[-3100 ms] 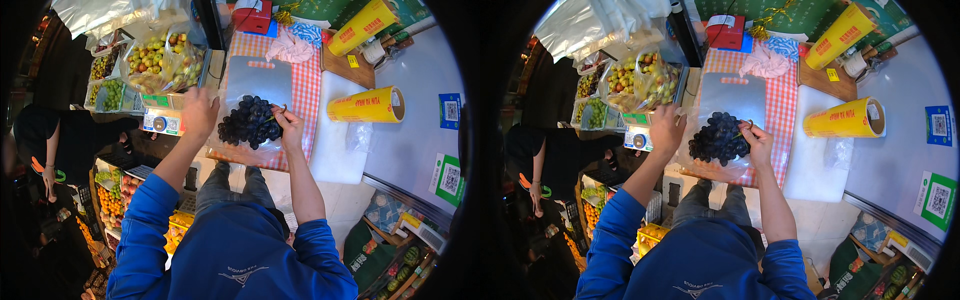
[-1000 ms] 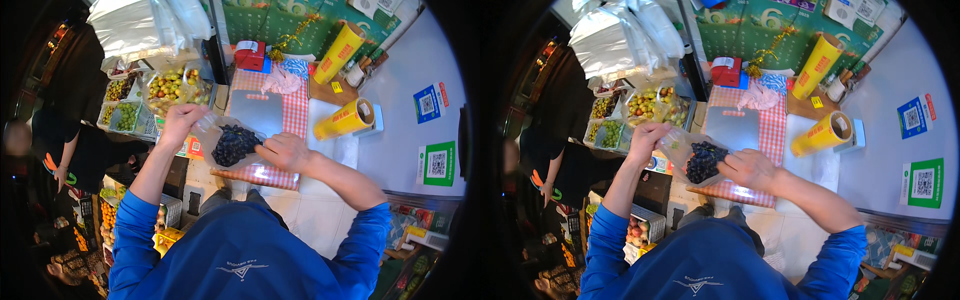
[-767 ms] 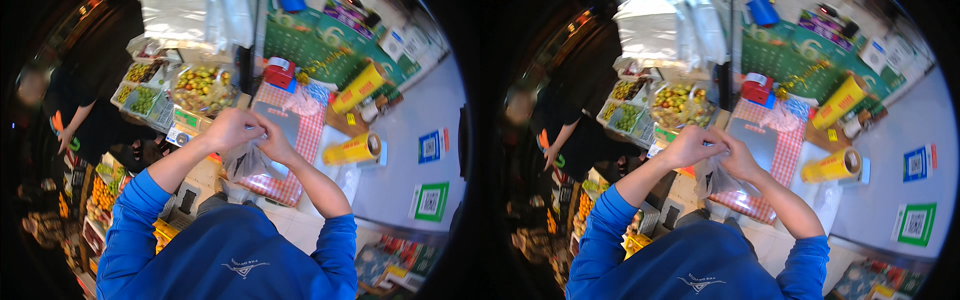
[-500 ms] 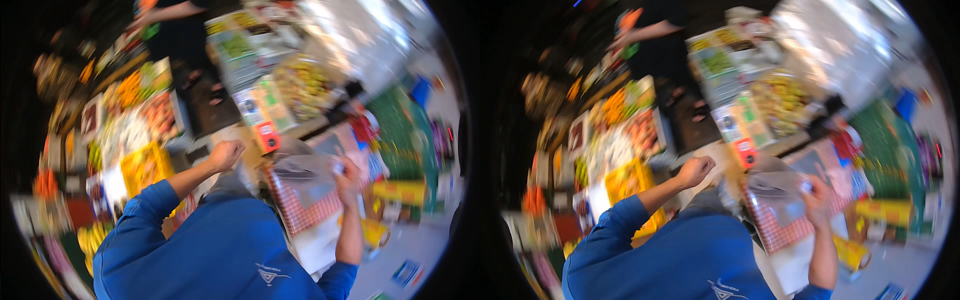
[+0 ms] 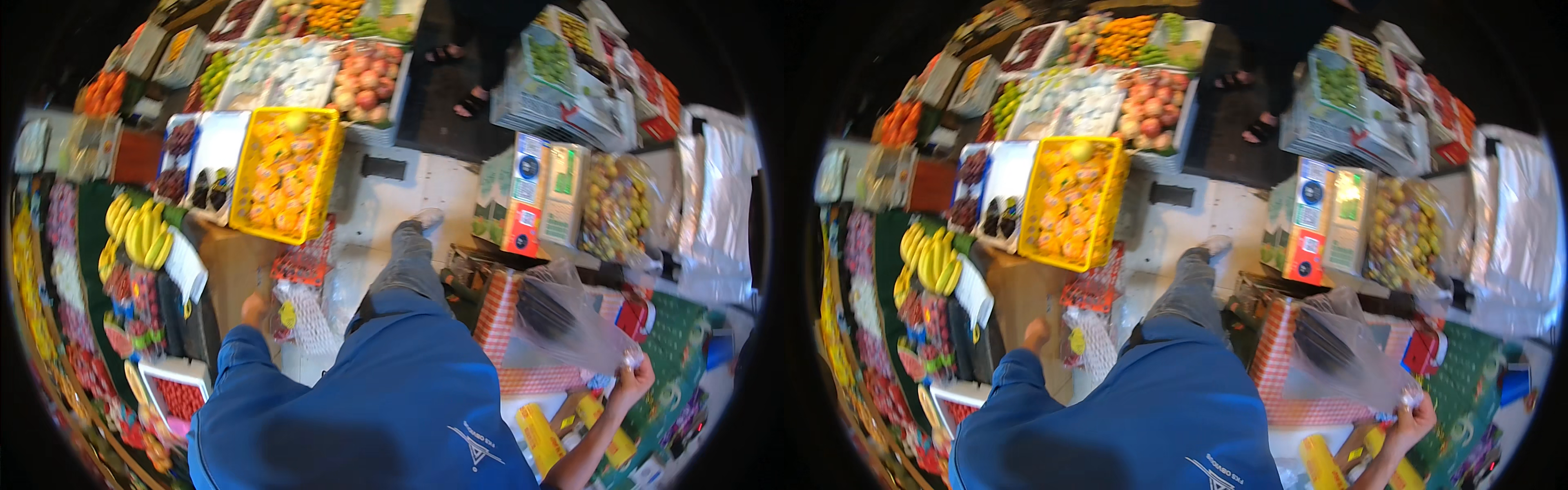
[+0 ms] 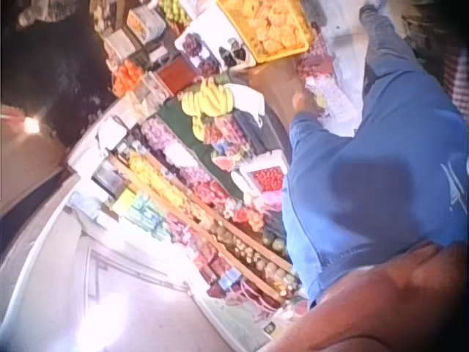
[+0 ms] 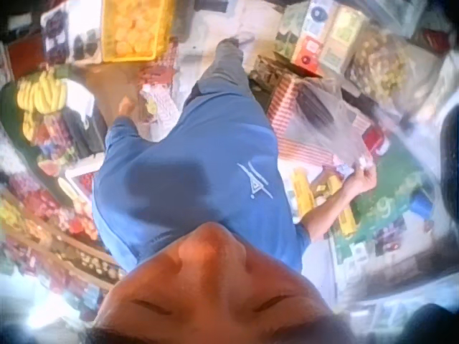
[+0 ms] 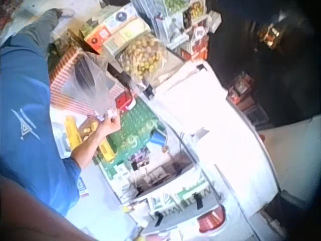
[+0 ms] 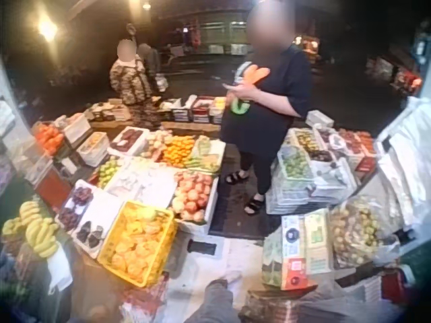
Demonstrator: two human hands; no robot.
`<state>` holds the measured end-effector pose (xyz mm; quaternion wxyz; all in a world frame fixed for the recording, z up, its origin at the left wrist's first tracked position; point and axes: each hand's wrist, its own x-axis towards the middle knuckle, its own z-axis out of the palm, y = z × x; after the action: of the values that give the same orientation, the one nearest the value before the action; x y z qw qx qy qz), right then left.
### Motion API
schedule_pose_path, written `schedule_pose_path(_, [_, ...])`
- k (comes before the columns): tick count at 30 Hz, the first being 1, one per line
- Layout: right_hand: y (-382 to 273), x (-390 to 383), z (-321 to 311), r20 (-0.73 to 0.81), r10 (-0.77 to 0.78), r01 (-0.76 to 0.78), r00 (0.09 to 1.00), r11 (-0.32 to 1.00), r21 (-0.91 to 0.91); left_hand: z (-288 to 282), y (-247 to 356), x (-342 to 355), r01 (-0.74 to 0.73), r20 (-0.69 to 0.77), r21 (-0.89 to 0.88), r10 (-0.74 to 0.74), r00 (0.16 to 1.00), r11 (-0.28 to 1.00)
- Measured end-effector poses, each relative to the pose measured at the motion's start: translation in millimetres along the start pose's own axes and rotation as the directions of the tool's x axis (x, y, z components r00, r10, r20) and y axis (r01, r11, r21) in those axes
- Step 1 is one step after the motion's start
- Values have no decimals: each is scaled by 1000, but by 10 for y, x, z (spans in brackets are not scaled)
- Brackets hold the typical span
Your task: The person selects a bunch of dark grapes from a crate, removes it from a plastic bag, and trims the stem and loose grapes using scissors. The trimmed bunch is then placed into a new plastic bag on a counter.
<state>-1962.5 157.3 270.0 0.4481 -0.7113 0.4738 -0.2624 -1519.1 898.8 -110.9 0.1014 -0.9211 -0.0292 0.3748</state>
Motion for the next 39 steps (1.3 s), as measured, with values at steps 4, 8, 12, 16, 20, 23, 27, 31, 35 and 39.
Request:
schedule_pose_path(4, [33, -192, -51, -132, 71, -75, 989, 997, -24, -96, -647, 7, -490, 224, 426, 437, 871, 760])
schedule_pose_path(8, [218, -376, -220, -249, 114, -151, 962, 979, -134, -122, -670, -356, -127, 257, 349, 36, 966, 928])
schedule_pose_path(12, [522, -381, -516, -230, 84, -60, 969, 992, 109, -42, -581, -734, 41, 296, 357, -154, 943, 933])
schedule_pose_path(16, [609, -319, -659, -277, 115, -82, 954, 988, 129, 94, -703, -775, 65, 340, 396, -212, 916, 916])
schedule_pose_path(20, [339, -388, -473, -335, 151, -129, 930, 988, 89, 32, -464, -590, -332, 312, 162, 271, 911, 929])
schedule_pose_path(23, [-56, -524, -315, -389, 165, -152, 906, 986, 63, -301, 852, -114, -270, 222, 1, 263, 939, 963])
schedule_pose_path(27, [-523, -578, -279, -488, 149, -60, 860, 979, 194, -1084, 3236, -142, -603, -5, -33, 604, 797, 797])
schedule_pose_path(31, [-823, -610, -276, -557, 193, -120, 808, 979, 165, -1786, 6044, -1309, -948, -164, -93, 935, 315, 303])
schedule_pose_path(35, [-904, -610, -171, -600, 237, -152, 764, 970, 190, -2319, 8145, -2979, -926, -428, 104, 825, -370, -362])
schedule_pose_path(39, [-893, -674, -71, -694, 273, -205, 667, 962, 181, -2691, 9343, -3949, -697, -190, 524, 731, -655, -488])
